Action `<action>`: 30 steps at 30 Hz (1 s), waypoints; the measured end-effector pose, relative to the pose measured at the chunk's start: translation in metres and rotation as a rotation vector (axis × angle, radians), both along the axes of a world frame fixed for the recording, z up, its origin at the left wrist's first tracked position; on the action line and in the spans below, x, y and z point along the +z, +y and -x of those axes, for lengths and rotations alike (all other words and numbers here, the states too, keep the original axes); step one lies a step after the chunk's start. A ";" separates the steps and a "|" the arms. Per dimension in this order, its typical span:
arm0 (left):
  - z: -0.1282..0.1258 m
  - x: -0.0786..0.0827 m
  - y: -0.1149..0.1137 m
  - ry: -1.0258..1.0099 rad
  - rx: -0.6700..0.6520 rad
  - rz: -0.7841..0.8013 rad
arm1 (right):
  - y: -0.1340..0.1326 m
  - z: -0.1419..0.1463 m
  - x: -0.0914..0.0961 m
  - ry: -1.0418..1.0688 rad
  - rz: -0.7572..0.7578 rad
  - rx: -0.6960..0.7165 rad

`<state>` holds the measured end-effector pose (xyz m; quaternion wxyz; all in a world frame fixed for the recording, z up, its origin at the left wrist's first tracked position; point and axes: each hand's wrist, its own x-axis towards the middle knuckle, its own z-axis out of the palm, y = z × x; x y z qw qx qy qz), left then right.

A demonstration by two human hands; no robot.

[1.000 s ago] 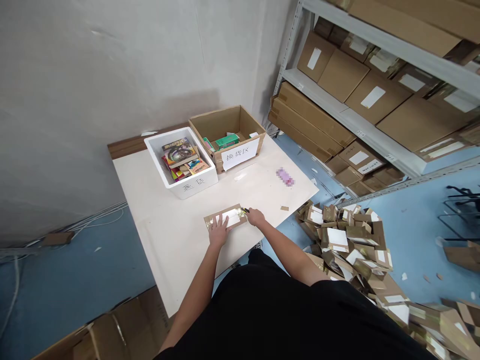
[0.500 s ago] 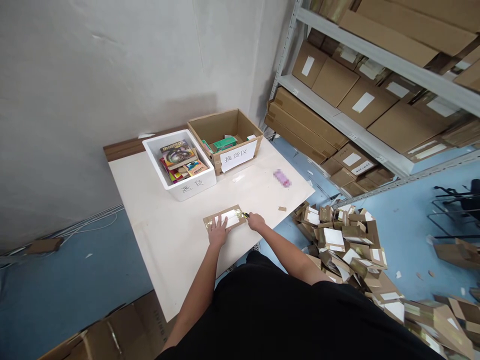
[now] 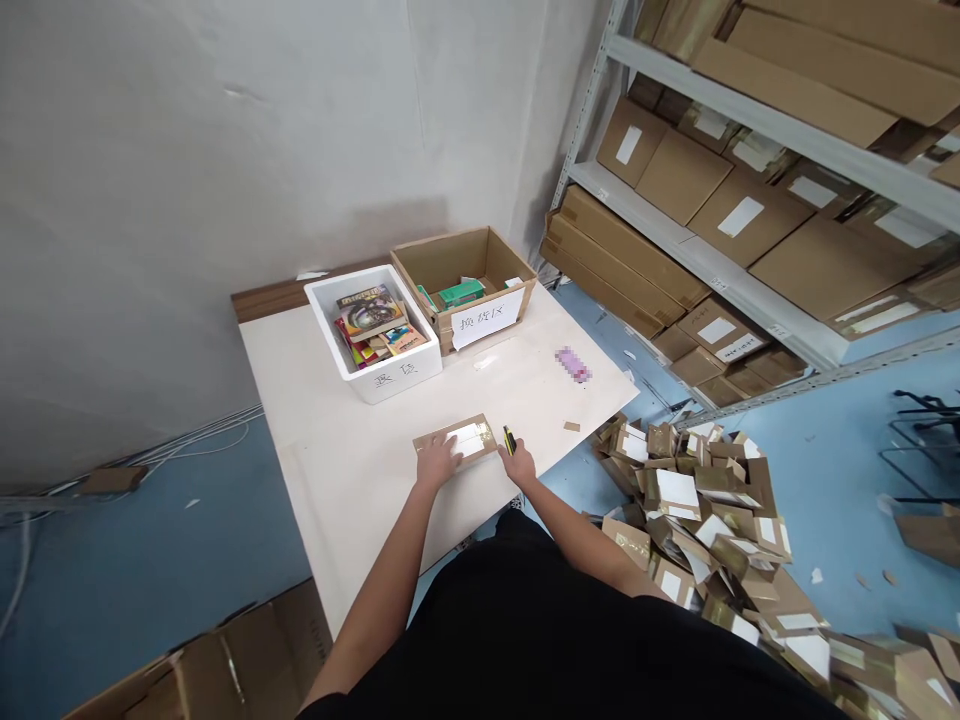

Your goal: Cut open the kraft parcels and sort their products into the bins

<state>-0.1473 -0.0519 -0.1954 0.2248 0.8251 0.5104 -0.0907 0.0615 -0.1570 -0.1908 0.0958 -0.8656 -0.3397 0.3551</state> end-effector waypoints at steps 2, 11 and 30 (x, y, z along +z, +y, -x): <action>0.007 0.005 0.011 0.007 0.019 -0.010 | 0.003 0.012 -0.011 0.082 -0.029 -0.088; 0.032 0.012 -0.009 0.152 0.138 0.095 | 0.104 0.031 -0.012 0.037 -0.063 -0.057; 0.009 -0.002 0.021 0.154 -0.101 0.031 | 0.028 0.038 -0.028 0.077 -0.048 0.015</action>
